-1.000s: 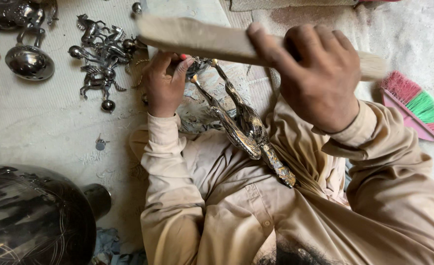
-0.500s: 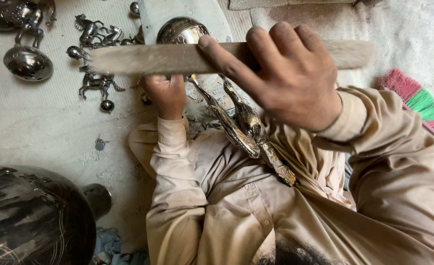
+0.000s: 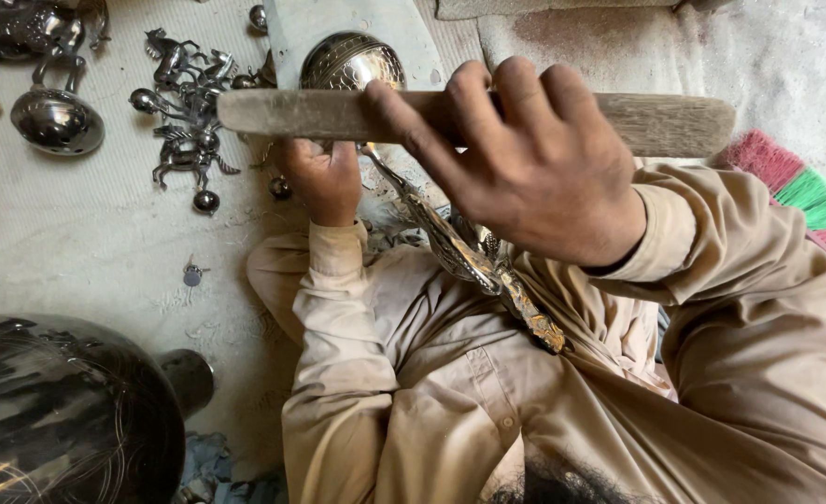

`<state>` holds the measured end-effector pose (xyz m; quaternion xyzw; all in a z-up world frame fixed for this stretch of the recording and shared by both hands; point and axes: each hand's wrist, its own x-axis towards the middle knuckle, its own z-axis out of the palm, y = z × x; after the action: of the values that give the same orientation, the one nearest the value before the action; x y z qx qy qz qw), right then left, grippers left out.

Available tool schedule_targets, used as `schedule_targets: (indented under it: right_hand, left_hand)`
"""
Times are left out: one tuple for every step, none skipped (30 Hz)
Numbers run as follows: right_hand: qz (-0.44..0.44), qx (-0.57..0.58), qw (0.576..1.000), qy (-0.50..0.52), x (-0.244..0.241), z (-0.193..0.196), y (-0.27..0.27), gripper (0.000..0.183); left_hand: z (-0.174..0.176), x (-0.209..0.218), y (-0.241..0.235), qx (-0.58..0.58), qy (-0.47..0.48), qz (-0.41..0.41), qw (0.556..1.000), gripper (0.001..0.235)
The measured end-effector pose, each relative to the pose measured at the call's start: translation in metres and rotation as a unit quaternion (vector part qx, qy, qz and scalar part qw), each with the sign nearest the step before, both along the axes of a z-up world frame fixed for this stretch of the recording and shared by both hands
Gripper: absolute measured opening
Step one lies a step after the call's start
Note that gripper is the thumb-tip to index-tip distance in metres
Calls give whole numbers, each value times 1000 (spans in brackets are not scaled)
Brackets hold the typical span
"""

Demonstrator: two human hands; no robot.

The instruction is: The person sits on the floor and uses a wooden mallet and a small metal chisel to engrave a pattern onto a silver-colored metal horse figurine. They repeatedly strike the chisel to create textured details on the horse's body and a spherical object attached to it.

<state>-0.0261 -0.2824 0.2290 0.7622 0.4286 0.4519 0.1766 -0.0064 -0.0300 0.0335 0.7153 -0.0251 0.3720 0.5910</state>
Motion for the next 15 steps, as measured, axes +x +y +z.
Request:
schedule_targets:
  right_hand:
    - [12,15,1000,14,0,0,-1,50]
    - [22,29,999,26,-1,2,-3,50]
    - [33,43,998,38,-1,4,-6,51]
    - [34,44,997,50,-1,5,-8,53]
    - [36,45,996,62,-2,7,-11,55]
    - [37,47,996,72,-3,9,-13,57]
    - [22,41,997,67,-3,9,-15,55]
    - [5,35,997,61,-4,10,-16,52]
    - [-12,29,998,56,-3,9,-18,50]
    - [21,60,993,99,-2,8,-20,52]
    - [54,90,984,142,0,7,-22,53]
    - [51,88,985,141,1,5,-23,53]
    - [49,87,985,140,2,2,-24,52]
    - [12,56,994,92,3,-1,-24,49]
    - [-26,24,998,44,4,-4,-25,47]
  left_hand:
    - [-1,-1,1,16,-20,-1,1000,30]
    - [-2,-1,0,31,-41,-4,999,32]
    - [-3,0,0,46,-62,-6,997,35]
    - [-4,-2,1,81,-55,17,995,35]
    - [-5,-3,3,116,-48,40,991,35]
    - [-4,-4,4,152,-42,63,986,35]
    - [-4,-4,5,121,-5,49,991,32]
    - [-3,-4,7,91,31,32,995,30]
    - [-3,-4,8,61,67,14,996,28]
    - [-2,-3,7,60,35,6,998,26]
    - [-2,-1,6,59,2,-3,998,25]
    - [-2,-1,6,58,-30,-12,998,24]
    - [-2,-2,6,73,-18,-12,997,23]
    - [-1,-1,7,90,-9,-11,996,22]
    - [1,-1,7,107,0,-11,994,22]
